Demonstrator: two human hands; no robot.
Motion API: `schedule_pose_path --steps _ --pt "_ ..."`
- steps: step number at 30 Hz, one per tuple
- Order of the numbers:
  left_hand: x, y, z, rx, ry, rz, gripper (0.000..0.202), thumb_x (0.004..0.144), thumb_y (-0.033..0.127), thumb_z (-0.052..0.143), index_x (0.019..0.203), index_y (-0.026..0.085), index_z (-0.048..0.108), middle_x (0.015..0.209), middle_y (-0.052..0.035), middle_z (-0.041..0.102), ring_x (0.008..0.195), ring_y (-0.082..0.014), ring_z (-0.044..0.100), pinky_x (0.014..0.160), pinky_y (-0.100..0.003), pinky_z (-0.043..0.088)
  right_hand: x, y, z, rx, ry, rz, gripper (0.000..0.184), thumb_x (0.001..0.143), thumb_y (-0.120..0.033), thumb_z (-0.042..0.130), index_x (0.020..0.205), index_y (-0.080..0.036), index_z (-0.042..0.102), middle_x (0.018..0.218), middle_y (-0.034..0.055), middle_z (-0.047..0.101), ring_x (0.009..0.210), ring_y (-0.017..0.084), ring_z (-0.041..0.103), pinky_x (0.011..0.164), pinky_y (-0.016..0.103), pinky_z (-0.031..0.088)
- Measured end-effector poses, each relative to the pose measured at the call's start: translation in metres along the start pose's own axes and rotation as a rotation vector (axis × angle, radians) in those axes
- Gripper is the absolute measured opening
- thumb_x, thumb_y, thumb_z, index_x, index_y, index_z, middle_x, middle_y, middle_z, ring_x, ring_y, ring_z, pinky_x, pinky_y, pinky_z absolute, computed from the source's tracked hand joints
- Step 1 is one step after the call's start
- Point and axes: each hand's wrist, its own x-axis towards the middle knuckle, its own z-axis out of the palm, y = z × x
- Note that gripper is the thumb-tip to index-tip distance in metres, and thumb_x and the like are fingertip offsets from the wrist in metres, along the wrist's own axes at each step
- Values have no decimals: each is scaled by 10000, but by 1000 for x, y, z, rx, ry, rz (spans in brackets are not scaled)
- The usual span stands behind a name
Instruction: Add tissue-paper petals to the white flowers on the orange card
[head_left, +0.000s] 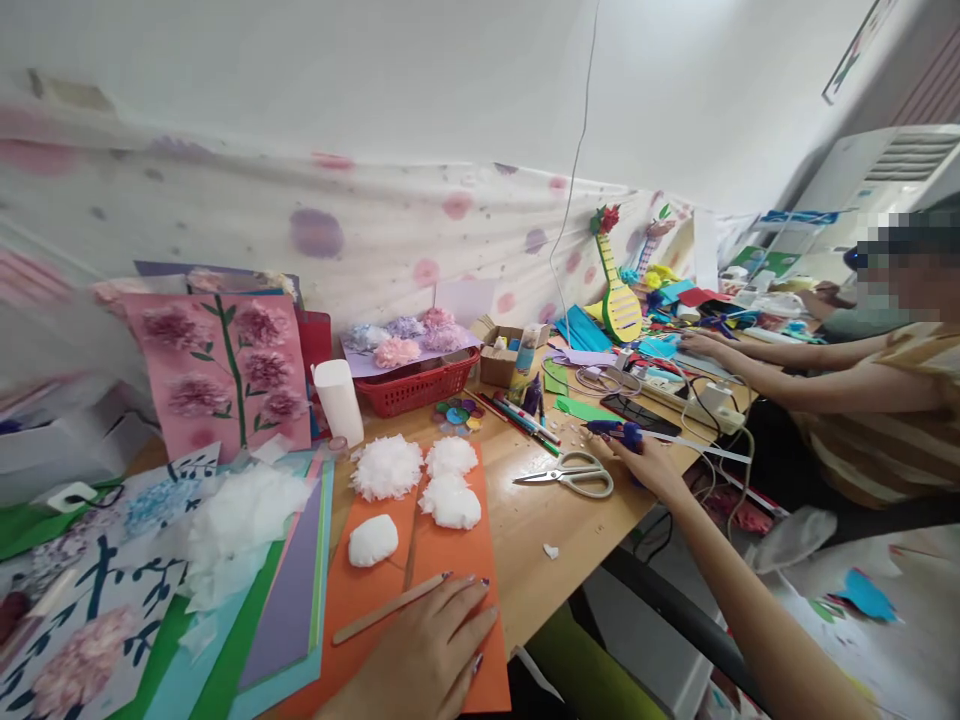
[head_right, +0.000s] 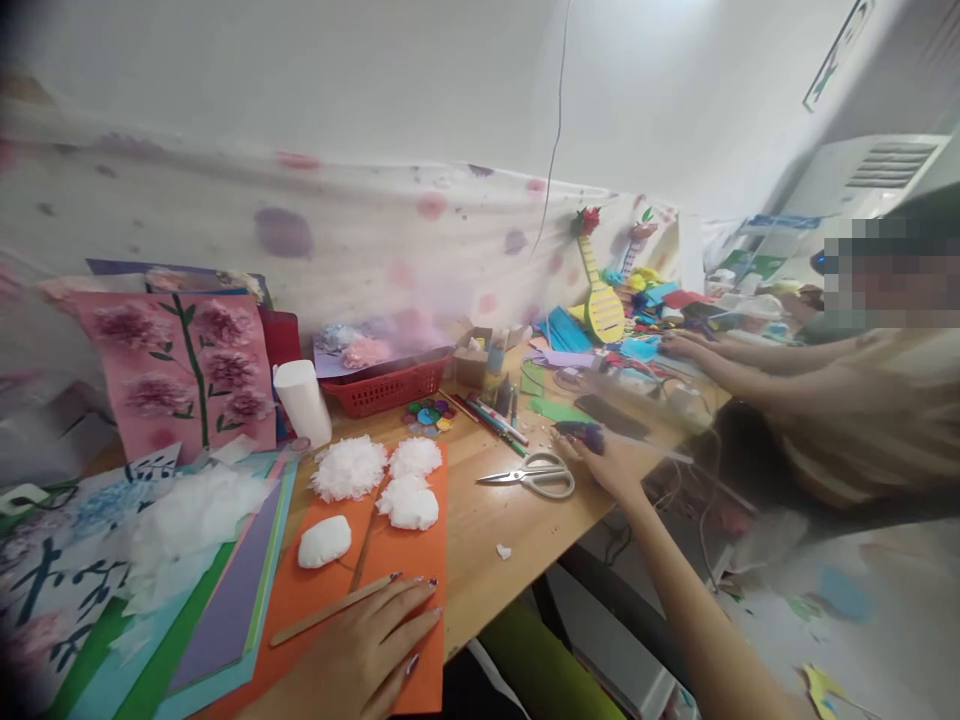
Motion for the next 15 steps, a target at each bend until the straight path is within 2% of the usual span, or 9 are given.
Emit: schedule_pose_path --steps 2,4,8,11,13,15 --pt "2 2 -11 -6 -51 -25 397 1000 185 497 1385 189 596 1422 -76 670 1291 -223 633 1139 -362 505 0 4 1 -12 -59 -2 338 985 -385 636 1264 -193 634 1300 94 642 1095 244 662 923 451 584" --pt "4 1 -15 -5 -51 -33 405 993 181 504 1388 189 595 1430 -75 664 1294 -224 633 1142 -359 504 1 8 2 -27 -109 7 329 987 -385 634 1253 -191 639 1285 91 649 1083 240 666 916 446 585" --pt "3 -4 -7 8 -17 5 390 989 184 500 1361 179 615 1401 -84 683 1256 -224 656 1112 -358 534 4 9 0 -55 -180 53 308 988 -393 635 1204 -174 650 1200 75 675 1003 213 683 862 412 598" --pt "2 -8 3 49 24 30 375 991 163 480 1332 172 635 1358 -84 710 1220 -215 675 1076 -336 558 4 3 -4 -64 -198 81 279 974 -420 633 1052 -159 697 1006 57 721 865 201 692 774 364 591" --pt "2 -8 9 77 53 42 370 995 152 464 1316 175 647 1328 -79 727 1199 -207 683 1059 -318 564 2 -3 -10 -70 -187 104 322 922 -473 642 897 -163 723 844 68 737 768 237 694 693 361 565" --pt "3 -8 12 90 80 47 358 1004 147 443 1281 175 667 1292 -77 744 1179 -202 691 1052 -309 564 -7 -8 -21 -88 -156 142 375 833 -548 660 800 -181 725 786 103 745 736 294 701 650 390 538"
